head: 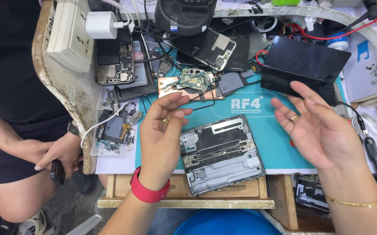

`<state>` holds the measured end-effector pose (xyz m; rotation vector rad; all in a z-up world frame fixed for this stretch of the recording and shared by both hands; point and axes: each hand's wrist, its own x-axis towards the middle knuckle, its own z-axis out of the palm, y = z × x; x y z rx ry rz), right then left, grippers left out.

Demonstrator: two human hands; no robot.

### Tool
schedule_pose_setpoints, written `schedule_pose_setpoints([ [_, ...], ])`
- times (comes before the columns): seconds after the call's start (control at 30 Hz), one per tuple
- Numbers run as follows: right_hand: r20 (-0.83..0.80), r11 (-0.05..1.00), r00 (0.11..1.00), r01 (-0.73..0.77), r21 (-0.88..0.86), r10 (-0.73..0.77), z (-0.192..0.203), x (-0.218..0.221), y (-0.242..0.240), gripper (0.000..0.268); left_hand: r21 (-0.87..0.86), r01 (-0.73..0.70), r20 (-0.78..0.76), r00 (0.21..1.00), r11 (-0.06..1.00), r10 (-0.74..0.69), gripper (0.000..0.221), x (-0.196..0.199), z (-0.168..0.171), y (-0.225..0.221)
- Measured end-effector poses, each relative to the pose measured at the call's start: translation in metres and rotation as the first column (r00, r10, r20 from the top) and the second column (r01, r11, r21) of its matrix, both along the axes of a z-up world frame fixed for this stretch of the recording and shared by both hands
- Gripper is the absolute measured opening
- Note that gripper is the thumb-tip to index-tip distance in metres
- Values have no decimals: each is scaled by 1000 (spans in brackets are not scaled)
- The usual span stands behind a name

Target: Assembling and preparing the screen and internal frame of a foldable smartphone.

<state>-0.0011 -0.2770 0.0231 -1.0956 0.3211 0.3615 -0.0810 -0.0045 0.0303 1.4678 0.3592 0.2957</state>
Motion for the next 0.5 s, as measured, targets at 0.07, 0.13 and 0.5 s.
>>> schedule_pose_setpoints([
  [0.07,58,1000,998,-11,12,10,-9,-1,-9,42,4,3,-2,1000,1000,-3,31,3,-2,1],
  [0.13,116,999,993,-26,25,23,-11,-2,-13,43,9,4,-4,1000,1000,-4,32,10,-5,1],
  [0.5,305,998,950,-63,-14,64,-24,-16,-54,43,-374,-115,-307,952,920,-6,65,89,24,-1],
])
